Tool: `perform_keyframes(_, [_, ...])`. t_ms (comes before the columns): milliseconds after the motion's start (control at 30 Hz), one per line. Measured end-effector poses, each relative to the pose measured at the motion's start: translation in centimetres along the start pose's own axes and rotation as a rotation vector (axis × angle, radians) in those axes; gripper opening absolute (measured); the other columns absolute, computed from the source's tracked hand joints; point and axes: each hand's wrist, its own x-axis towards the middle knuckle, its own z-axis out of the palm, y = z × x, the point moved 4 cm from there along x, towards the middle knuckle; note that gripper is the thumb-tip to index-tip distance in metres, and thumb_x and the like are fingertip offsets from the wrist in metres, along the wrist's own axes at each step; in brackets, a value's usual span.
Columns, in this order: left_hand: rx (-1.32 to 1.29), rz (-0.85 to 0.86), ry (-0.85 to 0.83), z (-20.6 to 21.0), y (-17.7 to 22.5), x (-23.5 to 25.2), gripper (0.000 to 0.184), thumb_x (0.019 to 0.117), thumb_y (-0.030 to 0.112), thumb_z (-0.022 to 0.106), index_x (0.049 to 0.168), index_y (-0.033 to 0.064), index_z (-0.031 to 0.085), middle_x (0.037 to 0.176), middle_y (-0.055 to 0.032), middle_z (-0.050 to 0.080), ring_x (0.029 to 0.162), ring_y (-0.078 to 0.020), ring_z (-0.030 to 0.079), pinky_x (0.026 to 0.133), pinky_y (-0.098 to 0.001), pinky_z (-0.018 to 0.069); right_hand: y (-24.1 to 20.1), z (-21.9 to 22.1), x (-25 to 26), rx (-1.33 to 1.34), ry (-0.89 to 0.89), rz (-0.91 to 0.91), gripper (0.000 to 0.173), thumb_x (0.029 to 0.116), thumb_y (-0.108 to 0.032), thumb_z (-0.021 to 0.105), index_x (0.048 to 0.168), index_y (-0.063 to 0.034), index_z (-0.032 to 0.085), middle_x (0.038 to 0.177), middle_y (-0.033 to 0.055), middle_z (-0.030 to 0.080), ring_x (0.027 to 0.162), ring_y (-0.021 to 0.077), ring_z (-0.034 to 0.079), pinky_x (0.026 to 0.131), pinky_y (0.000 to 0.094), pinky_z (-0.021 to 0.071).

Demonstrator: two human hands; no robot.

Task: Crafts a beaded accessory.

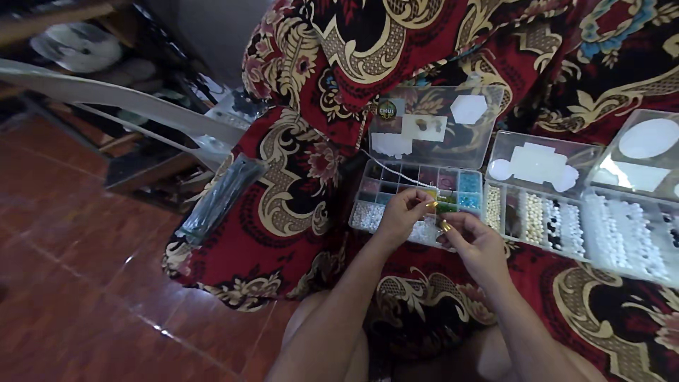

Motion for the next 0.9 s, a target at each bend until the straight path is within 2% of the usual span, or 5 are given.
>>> perform_keyframes(100, [0.075, 0.036, -0.034, 0.2, 0.0, 0.0, 0.005, 0.0975, 0.002, 0.062, 0.099, -0.0013, 0.065, 0.092, -0.0007, 0.064, 0.082, -0.0030, 0.062, 0.078, -0.0214, 0.0536, 0.2, 0.1, 0.3, 0.080, -0.013, -0.054, 0.031, 0.0934, -0.009, 0.064, 0.122, 0.0023, 0.068, 0.104, 0.0044, 0.076, 0.074, 0.0053, 0.072, 0.067, 0.0208, 0.0617])
perform_keyframes(267, [0.200, 0.162, -0.012, 0.4, 0.8, -0.8, 0.009, 0.0957, 0.007, 0.066, 0.097, -0.0004, 0.070, 0.099, -0.0043, 0.065, 0.090, -0.0044, 0.063, 0.083, -0.0217, 0.0540, 0.3, 0.1, 0.7, 0.111, 0.014, -0.151, 0.013, 0.0925, -0.003, 0.065, 0.098, 0.0030, 0.075, 0.084, 0.0001, 0.075, 0.071, -0.0002, 0.069, 0.070, 0.0178, 0.0597])
perform_keyframes(433, [0.250, 0.183, 0.046, -0.2, 3.0, -2.2, 0.012, 0.0969, 0.010, 0.065, 0.100, -0.0002, 0.071, 0.103, -0.0072, 0.066, 0.091, -0.0088, 0.064, 0.084, -0.0255, 0.0544, -2.6, 0.6, 0.7, 0.194, -0.132, -0.183, 0.021, 0.0964, -0.006, 0.059, 0.109, 0.0042, 0.072, 0.095, -0.0005, 0.075, 0.083, 0.0026, 0.071, 0.081, 0.0232, 0.0605])
perform_keyframes(733, [0.215, 0.295, 0.052, 0.7, 9.6, -5.5, 0.015, 0.0983, 0.011, 0.065, 0.105, -0.0016, 0.070, 0.106, -0.0112, 0.068, 0.095, -0.0139, 0.066, 0.089, -0.0311, 0.0548, -10.0, -1.0, -1.0, -0.198, -0.012, -0.323, 0.016, 0.0946, -0.003, 0.064, 0.102, 0.0044, 0.076, 0.095, 0.0084, 0.077, 0.083, 0.0027, 0.071, 0.080, 0.0204, 0.0588])
perform_keyframes(900, [0.091, 0.267, -0.005, 1.8, 7.4, -12.6, 0.031, 0.0996, 0.012, 0.061, 0.128, -0.0014, 0.061, 0.121, -0.0124, 0.067, 0.104, -0.0166, 0.068, 0.089, -0.0328, 0.0573, -10.9, -2.2, -8.3, -0.241, 0.039, -0.376, 0.017, 0.0953, -0.008, 0.063, 0.098, 0.0010, 0.077, 0.112, 0.0101, 0.075, 0.090, 0.0042, 0.071, 0.077, 0.0198, 0.0584])
